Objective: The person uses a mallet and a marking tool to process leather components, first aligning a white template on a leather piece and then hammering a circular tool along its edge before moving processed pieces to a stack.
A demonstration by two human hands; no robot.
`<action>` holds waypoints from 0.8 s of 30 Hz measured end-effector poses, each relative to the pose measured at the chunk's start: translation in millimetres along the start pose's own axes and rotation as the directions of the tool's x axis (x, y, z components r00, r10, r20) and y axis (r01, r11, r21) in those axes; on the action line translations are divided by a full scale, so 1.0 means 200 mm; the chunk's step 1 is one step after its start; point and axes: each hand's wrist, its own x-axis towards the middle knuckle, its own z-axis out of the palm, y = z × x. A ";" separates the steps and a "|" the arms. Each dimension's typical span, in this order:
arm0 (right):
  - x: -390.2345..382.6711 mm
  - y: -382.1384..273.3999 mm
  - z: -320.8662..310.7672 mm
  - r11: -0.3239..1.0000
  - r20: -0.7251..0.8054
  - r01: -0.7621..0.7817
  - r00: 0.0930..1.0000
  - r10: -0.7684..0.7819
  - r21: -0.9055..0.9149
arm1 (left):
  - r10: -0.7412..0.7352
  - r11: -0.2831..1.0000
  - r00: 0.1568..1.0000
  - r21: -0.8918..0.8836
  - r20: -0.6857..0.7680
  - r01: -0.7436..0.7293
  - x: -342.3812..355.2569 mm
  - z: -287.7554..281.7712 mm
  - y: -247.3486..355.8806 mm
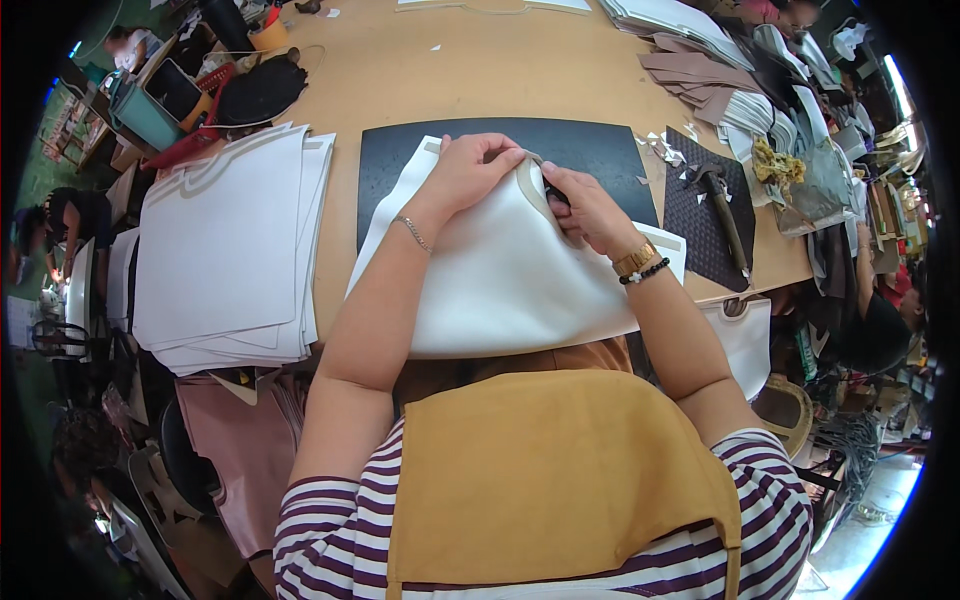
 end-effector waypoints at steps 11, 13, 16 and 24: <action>-0.02 0.00 0.00 0.995 -0.001 0.062 0.998 -0.062 -0.081 | -0.021 1.000 1.000 -0.018 0.001 0.021 0.00 0.00 0.01; -0.01 -0.01 0.01 0.994 -0.010 0.063 0.998 -0.065 -0.094 | -0.013 1.000 1.000 -0.015 0.004 0.013 0.00 0.00 0.00; 0.00 -0.03 0.02 0.995 -0.013 0.047 0.999 -0.049 -0.087 | -0.023 1.000 1.000 -0.001 0.006 0.023 -0.01 0.00 0.01; 0.02 0.00 0.03 0.996 -0.034 0.083 0.996 -0.083 -0.019 | -0.045 0.999 0.999 0.000 0.029 0.045 -0.02 0.01 0.04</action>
